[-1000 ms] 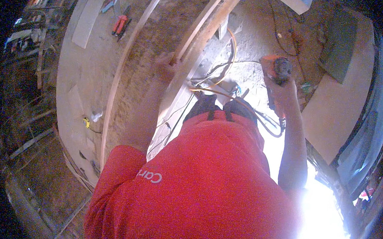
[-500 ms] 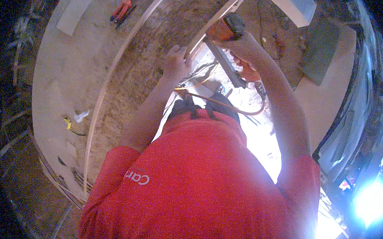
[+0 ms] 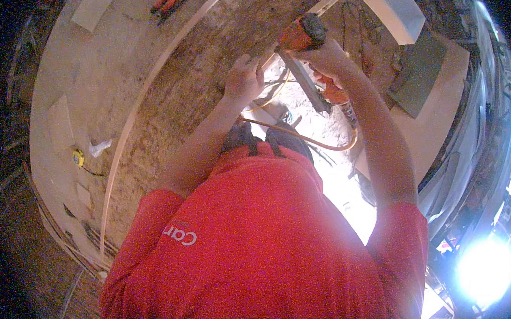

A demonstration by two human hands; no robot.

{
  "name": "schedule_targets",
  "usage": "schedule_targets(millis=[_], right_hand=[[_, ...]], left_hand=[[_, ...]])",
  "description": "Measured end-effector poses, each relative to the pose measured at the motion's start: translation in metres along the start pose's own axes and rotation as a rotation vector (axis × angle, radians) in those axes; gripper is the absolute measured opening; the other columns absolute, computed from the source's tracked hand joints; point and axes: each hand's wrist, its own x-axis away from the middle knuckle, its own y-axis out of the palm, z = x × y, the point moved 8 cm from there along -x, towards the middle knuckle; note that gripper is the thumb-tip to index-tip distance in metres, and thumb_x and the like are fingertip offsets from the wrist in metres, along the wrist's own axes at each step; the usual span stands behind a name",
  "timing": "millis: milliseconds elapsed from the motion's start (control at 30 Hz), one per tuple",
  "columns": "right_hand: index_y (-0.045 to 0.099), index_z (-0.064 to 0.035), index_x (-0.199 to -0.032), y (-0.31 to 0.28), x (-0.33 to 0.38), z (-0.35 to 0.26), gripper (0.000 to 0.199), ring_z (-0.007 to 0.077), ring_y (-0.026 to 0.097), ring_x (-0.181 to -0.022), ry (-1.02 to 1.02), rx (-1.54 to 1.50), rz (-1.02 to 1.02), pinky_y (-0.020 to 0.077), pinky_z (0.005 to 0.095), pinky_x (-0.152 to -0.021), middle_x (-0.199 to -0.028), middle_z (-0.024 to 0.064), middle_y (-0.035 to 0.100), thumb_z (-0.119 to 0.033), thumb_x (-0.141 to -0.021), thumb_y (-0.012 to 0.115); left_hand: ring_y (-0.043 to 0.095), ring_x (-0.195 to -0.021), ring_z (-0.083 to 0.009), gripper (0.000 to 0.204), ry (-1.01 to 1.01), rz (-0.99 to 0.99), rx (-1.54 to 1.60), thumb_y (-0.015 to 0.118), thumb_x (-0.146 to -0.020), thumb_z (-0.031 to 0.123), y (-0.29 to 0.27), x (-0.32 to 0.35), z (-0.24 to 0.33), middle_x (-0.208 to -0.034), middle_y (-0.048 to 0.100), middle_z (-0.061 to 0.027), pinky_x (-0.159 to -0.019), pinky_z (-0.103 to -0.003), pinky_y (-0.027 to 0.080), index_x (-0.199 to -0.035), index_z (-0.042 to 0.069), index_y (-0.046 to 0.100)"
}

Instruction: The person positions a thin wooden strip along a curved wooden frame and secures it using a pneumatic nail gun. The person repeatedly aligns the strip and drives nails along its length to attach it to the frame.

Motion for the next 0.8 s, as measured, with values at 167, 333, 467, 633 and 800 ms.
schedule_targets(millis=[167,333,467,633,800], right_hand=[[0.066,-0.0095,-0.095,0.002,0.003,-0.009,0.033,0.0082,0.046,-0.048,-0.039,0.007,0.016,0.0357,0.0275,-0.044,-0.061,-0.0052,0.047,-0.032,-0.083,0.087],[0.066,-0.0091,-0.094,0.001,0.000,-0.008,0.030,0.0079,0.046,-0.048,-0.038,0.028,-0.009,0.0365,0.0277,-0.044,-0.062,-0.0050,0.048,-0.030,-0.085,0.086],[0.066,-0.0088,-0.094,0.005,0.001,-0.016,0.029,0.0080,0.046,-0.047,-0.091,0.066,0.022,0.0368,0.0280,-0.043,-0.062,-0.0051,0.048,-0.029,-0.085,0.085],[0.066,-0.0086,-0.094,0.008,0.009,-0.018,0.031,0.0080,0.045,-0.047,-0.069,0.065,0.006,0.0372,0.0280,-0.042,-0.062,-0.0052,0.048,-0.030,-0.085,0.086],[0.066,-0.0081,-0.096,0.008,0.010,-0.014,0.029,0.0068,0.044,-0.047,-0.071,0.023,-0.008,0.0355,0.0270,-0.041,-0.063,-0.0053,0.048,-0.027,-0.085,0.085]], left_hand=[[0.064,-0.089,-0.0441,0.020,-0.030,-0.024,-0.001,0.067,-0.084,0.013,0.000,0.000,0.000,-0.091,0.060,-0.0231,-0.081,-0.053,0.055,-0.098,-0.002,0.067],[0.064,-0.092,-0.0437,0.022,-0.039,-0.018,-0.013,0.067,-0.085,0.013,0.000,0.000,0.000,-0.095,0.062,-0.0230,-0.083,-0.052,0.055,-0.101,-0.002,0.068],[0.064,-0.094,-0.0435,0.025,-0.037,-0.034,-0.030,0.067,-0.086,0.014,0.001,0.000,-0.001,-0.101,0.062,-0.0233,-0.084,-0.053,0.055,-0.104,-0.002,0.069],[0.064,-0.095,-0.0440,0.028,-0.072,-0.098,-0.045,0.067,-0.086,0.015,0.006,-0.002,-0.003,-0.101,0.062,-0.0238,-0.085,-0.053,0.055,-0.107,-0.002,0.069],[0.064,-0.098,-0.0412,0.017,-0.029,-0.063,-0.062,0.065,-0.086,0.010,0.001,-0.003,0.008,-0.099,0.062,-0.0226,-0.087,-0.049,0.056,-0.098,-0.002,0.064]])
